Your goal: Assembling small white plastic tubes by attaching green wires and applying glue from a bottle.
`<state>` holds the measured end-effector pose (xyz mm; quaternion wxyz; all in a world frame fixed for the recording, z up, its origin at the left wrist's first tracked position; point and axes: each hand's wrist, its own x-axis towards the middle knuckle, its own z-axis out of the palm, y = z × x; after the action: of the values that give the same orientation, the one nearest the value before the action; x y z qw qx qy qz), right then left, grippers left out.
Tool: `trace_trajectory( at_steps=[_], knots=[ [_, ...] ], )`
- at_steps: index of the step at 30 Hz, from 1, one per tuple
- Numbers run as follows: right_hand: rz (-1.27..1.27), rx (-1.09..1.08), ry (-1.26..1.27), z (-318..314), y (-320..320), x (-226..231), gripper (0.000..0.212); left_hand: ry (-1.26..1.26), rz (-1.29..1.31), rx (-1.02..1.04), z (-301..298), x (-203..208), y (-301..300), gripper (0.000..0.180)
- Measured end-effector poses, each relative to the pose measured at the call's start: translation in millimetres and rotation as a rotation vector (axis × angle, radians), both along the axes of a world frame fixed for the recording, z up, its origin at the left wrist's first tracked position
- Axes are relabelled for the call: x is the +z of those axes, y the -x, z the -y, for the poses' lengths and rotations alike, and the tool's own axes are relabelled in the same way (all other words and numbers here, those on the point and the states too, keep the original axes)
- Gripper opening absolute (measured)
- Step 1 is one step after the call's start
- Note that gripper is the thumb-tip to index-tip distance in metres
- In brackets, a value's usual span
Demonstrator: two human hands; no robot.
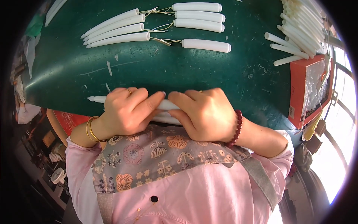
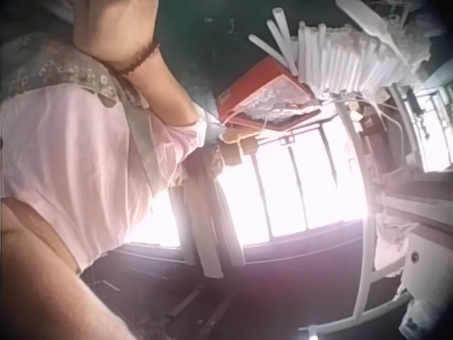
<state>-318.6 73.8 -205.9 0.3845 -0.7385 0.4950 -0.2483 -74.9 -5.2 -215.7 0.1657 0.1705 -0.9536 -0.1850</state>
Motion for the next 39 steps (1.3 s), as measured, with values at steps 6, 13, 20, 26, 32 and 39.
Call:
trace_trajectory(
  at_steps=[6,13,20,26,32,39],
  knots=[
    [-0.181,0.039,0.203,10.4,-0.8,-21.8,0.032,0.081,-0.014,0.054,5.7,-23.6,3.7,0.028],
    [-0.176,-0.043,0.236,15.9,2.0,-31.0,0.034,0.082,0.000,0.072,18.9,-23.9,10.0,0.030],
    [-0.213,-0.123,0.455,38.0,34.8,-18.1,0.024,-0.107,-0.005,0.004,43.3,-4.3,-6.0,0.033],
    [-0.555,-0.205,0.539,61.8,28.0,-31.6,0.039,0.108,-0.065,0.279,81.8,-20.0,15.6,0.028],
    [-0.353,-0.262,0.288,57.2,19.5,-22.4,0.043,-0.026,-0.067,0.235,71.7,-27.7,19.1,0.028],
    [-0.152,-0.313,0.052,53.7,2.3,-14.9,0.033,0.036,-0.085,0.219,65.5,-32.9,17.1,0.033]
  ],
)
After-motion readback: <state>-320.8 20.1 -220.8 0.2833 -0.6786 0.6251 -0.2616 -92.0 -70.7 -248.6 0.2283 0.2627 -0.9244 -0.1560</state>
